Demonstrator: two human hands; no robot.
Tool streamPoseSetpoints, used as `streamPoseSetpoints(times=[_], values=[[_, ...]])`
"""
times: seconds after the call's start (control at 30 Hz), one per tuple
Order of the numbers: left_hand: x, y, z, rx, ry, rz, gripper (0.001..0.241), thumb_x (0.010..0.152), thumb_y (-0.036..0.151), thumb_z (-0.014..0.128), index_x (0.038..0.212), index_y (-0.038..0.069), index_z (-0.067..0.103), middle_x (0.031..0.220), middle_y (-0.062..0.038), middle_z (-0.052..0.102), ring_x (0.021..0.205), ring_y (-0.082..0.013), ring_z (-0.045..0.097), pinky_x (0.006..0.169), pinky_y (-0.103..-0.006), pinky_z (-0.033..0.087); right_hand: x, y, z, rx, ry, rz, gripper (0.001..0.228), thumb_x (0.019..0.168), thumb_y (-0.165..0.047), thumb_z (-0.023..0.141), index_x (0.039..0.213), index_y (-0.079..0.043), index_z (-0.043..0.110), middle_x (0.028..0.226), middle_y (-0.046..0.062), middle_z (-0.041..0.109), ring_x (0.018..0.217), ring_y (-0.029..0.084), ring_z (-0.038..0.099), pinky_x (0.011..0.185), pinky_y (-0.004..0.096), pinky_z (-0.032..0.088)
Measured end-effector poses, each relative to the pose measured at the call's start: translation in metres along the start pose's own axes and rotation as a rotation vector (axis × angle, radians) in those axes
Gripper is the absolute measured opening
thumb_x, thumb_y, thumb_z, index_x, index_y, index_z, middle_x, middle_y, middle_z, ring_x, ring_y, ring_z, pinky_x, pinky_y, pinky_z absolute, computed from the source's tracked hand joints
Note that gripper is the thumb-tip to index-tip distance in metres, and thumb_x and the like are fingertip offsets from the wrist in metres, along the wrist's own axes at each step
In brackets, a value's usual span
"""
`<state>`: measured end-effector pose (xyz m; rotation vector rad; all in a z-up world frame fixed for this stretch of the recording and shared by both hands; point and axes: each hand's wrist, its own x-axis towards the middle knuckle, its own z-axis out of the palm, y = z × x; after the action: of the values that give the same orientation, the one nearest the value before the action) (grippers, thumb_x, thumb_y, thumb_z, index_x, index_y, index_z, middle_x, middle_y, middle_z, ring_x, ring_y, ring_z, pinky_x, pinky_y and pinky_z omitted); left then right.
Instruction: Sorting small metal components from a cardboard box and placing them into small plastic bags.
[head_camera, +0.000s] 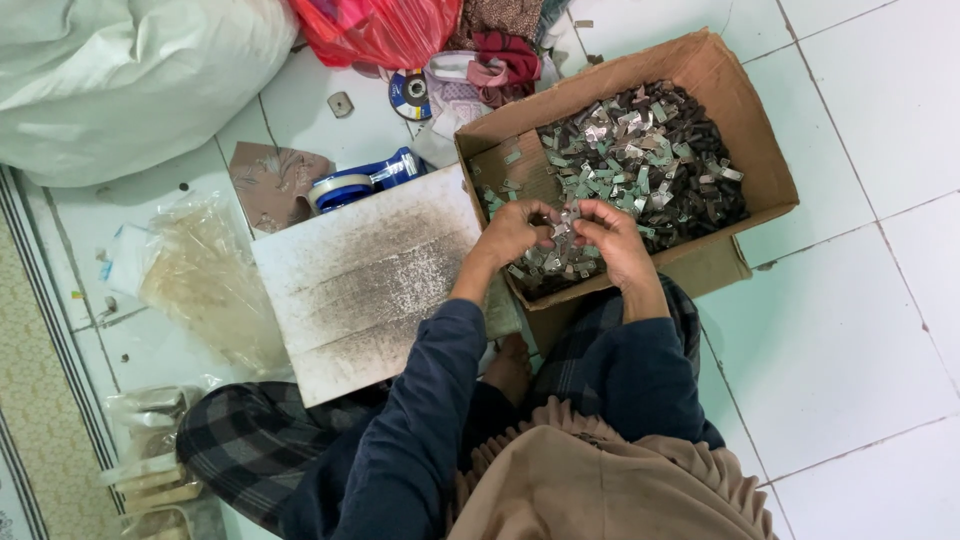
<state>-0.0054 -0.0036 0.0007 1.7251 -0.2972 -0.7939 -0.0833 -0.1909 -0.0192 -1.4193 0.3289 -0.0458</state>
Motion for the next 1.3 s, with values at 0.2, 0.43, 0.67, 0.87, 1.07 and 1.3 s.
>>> streamPoseSetpoints(times=[0.2,0.43,0.67,0.87,1.07,1.3], values=[[0.002,-0.002,0.002,-0.027,-0.06,-0.067,0.025,0.087,0.012,0.07,0.11,0.004,0.077,0.098,-0.02,0.076,0.083,-0.0258,0.078,0.08,-0.0321,0.061,-0.002,-0.006,0.003,0.031,0.018,-0.019,0.025,0.092,0.003,0.068,0.115,-0.003,0.074,0.093,0.006,0.065,0.08,0.013,0.065,0.07,0.032,0.065],[-0.001,0.001,-0.003,0.059,-0.004,-0.054,0.031,0.088,0.024,0.076,0.113,0.005,0.078,0.103,-0.022,0.077,0.096,-0.0308,0.076,0.083,-0.0388,0.06,-0.003,-0.009,0.002,0.064,0.073,-0.01,0.026,0.093,0.003,0.067,0.117,-0.003,0.073,0.095,0.006,0.063,0.082,0.012,0.064,0.073,0.032,0.065],[0.012,-0.013,-0.001,-0.179,0.006,-0.072,0.032,0.092,0.022,0.075,0.116,0.001,0.074,0.098,-0.022,0.073,0.084,-0.0224,0.074,0.073,-0.0337,0.064,-0.003,-0.012,0.002,0.149,0.08,0.026,0.036,0.092,0.003,0.068,0.127,-0.004,0.069,0.096,0.004,0.06,0.081,0.013,0.067,0.073,0.031,0.066],[0.007,-0.006,0.003,-0.317,-0.02,-0.073,0.034,0.095,0.014,0.071,0.122,-0.007,0.067,0.101,-0.028,0.072,0.085,-0.027,0.075,0.072,-0.0309,0.066,0.0,-0.011,-0.002,0.125,0.049,0.018,0.04,0.094,0.003,0.066,0.133,-0.003,0.066,0.097,0.006,0.06,0.083,0.014,0.067,0.074,0.032,0.066],[-0.002,-0.012,0.01,-0.322,0.091,0.06,0.026,0.096,0.01,0.068,0.117,-0.006,0.07,0.093,-0.024,0.075,0.077,-0.0229,0.076,0.065,-0.0261,0.065,-0.001,-0.001,0.003,0.038,0.038,-0.037,0.039,0.092,0.003,0.069,0.131,-0.004,0.068,0.096,0.008,0.064,0.082,0.013,0.065,0.071,0.029,0.063],[-0.053,-0.002,0.006,-0.434,0.413,0.125,0.021,0.096,0.011,0.07,0.112,-0.002,0.074,0.09,-0.019,0.074,0.073,-0.0207,0.076,0.061,-0.0238,0.065,-0.019,-0.017,0.054,0.044,0.073,-0.121,0.035,0.094,0.002,0.069,0.129,-0.004,0.07,0.097,0.007,0.066,0.086,0.012,0.063,0.073,0.025,0.058]])
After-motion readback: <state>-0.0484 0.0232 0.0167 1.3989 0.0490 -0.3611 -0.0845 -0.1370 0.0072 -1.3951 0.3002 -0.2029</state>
